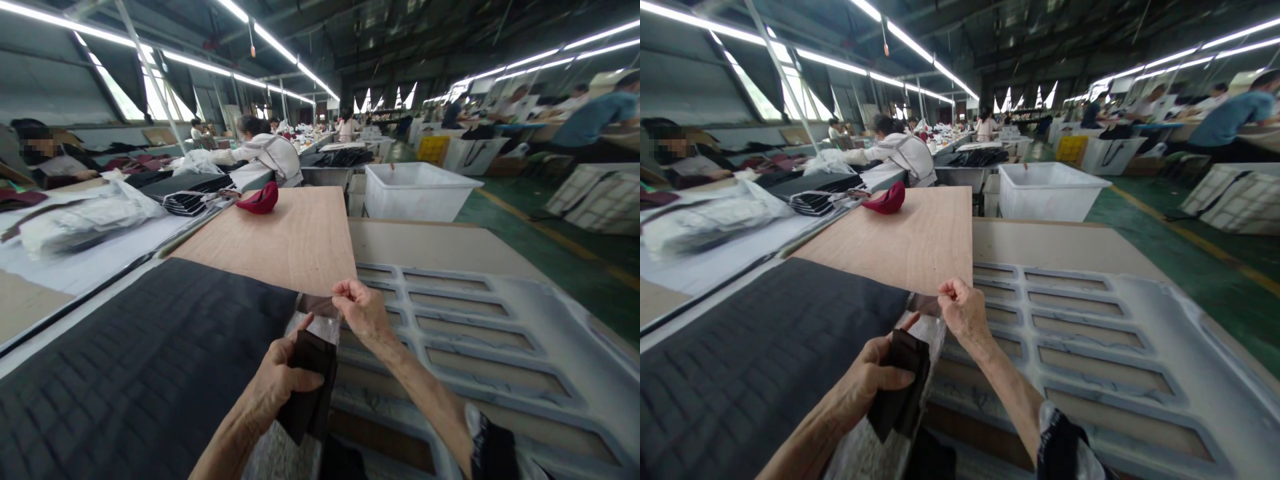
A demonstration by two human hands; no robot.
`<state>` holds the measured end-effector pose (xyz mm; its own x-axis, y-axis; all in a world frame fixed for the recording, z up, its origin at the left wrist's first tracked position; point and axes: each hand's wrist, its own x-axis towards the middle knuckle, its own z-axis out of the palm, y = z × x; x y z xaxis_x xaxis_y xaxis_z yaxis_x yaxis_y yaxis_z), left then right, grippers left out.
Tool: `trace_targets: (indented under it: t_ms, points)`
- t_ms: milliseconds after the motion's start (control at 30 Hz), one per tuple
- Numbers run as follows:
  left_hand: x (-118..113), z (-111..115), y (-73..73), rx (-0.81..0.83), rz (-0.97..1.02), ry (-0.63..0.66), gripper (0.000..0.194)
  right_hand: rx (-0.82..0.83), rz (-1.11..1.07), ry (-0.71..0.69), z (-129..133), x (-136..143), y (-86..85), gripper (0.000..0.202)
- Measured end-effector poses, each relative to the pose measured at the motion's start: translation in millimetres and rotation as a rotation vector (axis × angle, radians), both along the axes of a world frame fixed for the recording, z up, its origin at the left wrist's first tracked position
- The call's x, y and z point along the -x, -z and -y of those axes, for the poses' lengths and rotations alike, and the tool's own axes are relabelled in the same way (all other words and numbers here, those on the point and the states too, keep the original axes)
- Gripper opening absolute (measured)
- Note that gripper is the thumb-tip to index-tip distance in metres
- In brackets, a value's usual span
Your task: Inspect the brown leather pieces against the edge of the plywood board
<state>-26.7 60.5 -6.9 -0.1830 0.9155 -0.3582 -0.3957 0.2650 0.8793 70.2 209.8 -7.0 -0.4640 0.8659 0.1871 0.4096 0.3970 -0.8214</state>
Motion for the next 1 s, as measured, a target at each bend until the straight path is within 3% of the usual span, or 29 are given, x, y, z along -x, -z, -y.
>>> trace_targets:
  t_ms: [233, 400, 500, 600, 733, 867, 1000]
  points:
    - [-18.4, 24.0, -4.7, 0.047, 0.103, 0.15, 0.067, -0.015, -0.072, -0.147, 12.4, 30.5, -29.2, 0.007]
    - [-29.7, 33.8, -12.1, 0.176, 0.165, 0.242, 0.064, 0.126, -0.23, -0.22, 8.1, 51.1, -45.9, 0.003]
    - [-31.9, 35.0, -23.2, 0.136, 0.164, 0.234, 0.056, 0.231, -0.283, -0.207, -0.4, 45.4, -32.1, 0.005]
    - [-31.5, 36.3, -30.6, 0.099, 0.187, 0.232, 0.05, 0.296, -0.268, -0.135, -9.8, 28.9, -0.6, 0.012]
    - [-29.1, 39.8, -19.9, 0.123, 0.207, 0.225, 0.054, 0.325, -0.212, -0.052, -17.1, 8.0, 35.2, 0.017]
    - [-27.5, 39.6, -0.4, 0.16, 0.204, 0.142, 0.068, 0.307, -0.193, -0.038, -17.4, 0.8, 41.5, 0.016]
    - [-23.4, 28.7, 3.0, 0.1, 0.205, 0.088, 0.079, 0.302, -0.187, -0.033, -18.2, 0.4, 38.4, 0.015]
